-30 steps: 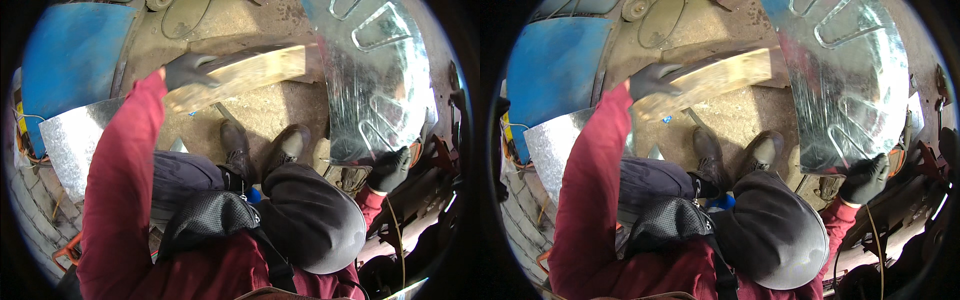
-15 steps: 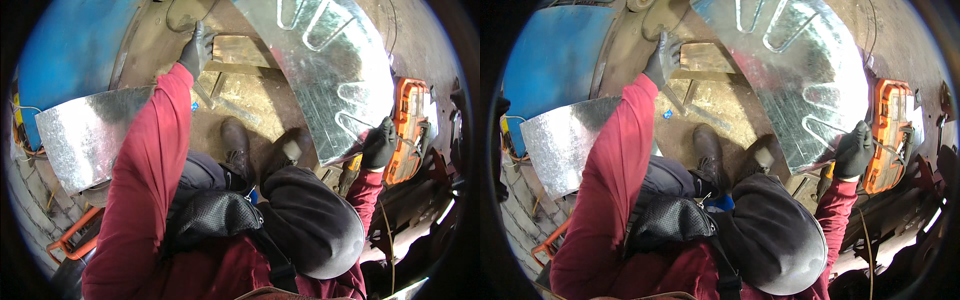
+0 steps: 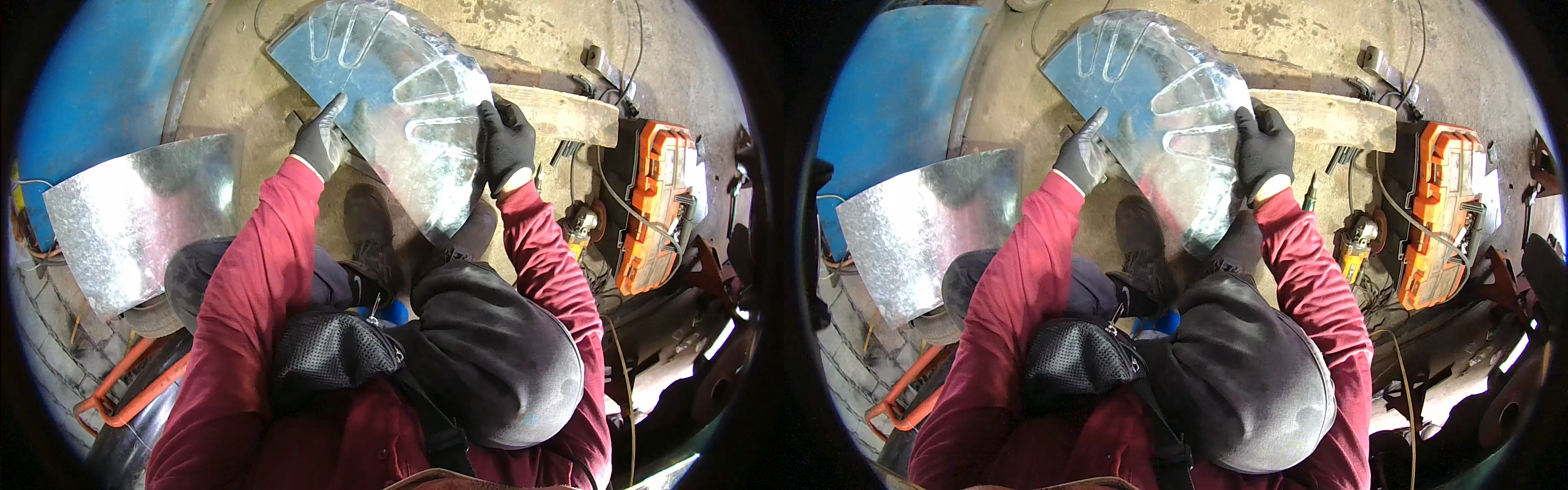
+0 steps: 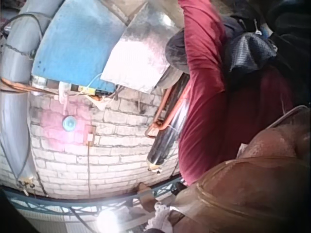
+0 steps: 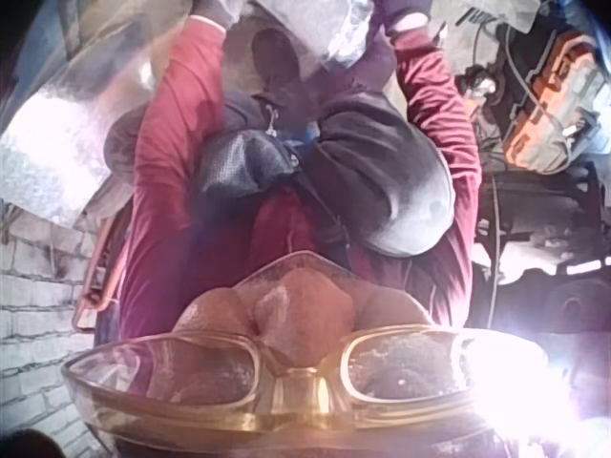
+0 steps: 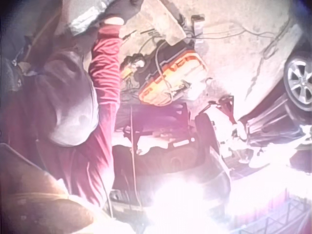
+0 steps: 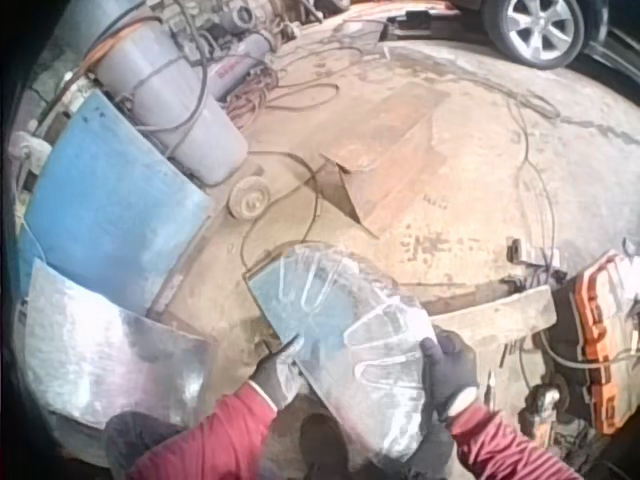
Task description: The person sits on the floor and uses a hammer and a metal dolly to shape a curved metal sheet. They repeatedly strike the sheet to form a specific curve, adjusting its position as needed.
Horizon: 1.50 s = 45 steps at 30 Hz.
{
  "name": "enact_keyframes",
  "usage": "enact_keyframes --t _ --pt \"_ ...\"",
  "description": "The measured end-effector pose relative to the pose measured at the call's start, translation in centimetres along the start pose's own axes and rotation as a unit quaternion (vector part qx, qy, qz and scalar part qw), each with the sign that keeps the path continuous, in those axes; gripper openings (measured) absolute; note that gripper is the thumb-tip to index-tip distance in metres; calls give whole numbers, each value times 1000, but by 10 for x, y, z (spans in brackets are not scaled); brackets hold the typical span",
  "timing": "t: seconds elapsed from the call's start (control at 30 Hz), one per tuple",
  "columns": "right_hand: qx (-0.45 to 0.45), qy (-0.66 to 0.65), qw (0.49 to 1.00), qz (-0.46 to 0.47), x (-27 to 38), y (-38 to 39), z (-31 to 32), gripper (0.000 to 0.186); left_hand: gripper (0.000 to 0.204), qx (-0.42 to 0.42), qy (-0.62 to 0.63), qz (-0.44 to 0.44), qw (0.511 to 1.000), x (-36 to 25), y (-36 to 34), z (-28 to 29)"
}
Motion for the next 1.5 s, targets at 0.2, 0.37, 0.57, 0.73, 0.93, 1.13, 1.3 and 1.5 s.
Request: enact_keyframes --t 0.2,0.37,0.57,0.73,0.93,1.13,1.3,1.5 --pt "37 115 993 1 22 48 13 76 42 29 -67 -89 993 -7 -16 17" --pt "125 121 985 6 2 73 11 84 33 8 -100 -100 990 -8 -4 24" --pt "144 142 979 4 -70 103 -6 78 30 -16 -128 -57 990 -11 3 37" --pt "223 20 969 -104 -82 102 -20 55 30 -26 -127 -28 991 -7 -15 68" --pt "-23 329 938 109 -8 67 54 58 46 -47 70 -74 994 -16 -59 95" --pt "-334 516 771 167 20 -30 206 54 48 -293 -153 -192 924 -68 -39 83" --pt "-273 565 772 98 5 -44 163 60 43 -282 -168 -214 920 -99 44 31" --pt "-258 436 862 -3 -28 -86 203 93 41 -183 -256 -329 891 -170 19 125"
Point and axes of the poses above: each hand's wrist, its own y-axis away from the middle knuckle, its own z-axis out of the back of the hand, x = y × z, the point moved 6 cm from there along -y, towards the middle knuckle, and after that the axes turned 14 degrees about y, right-handed, at the moved point
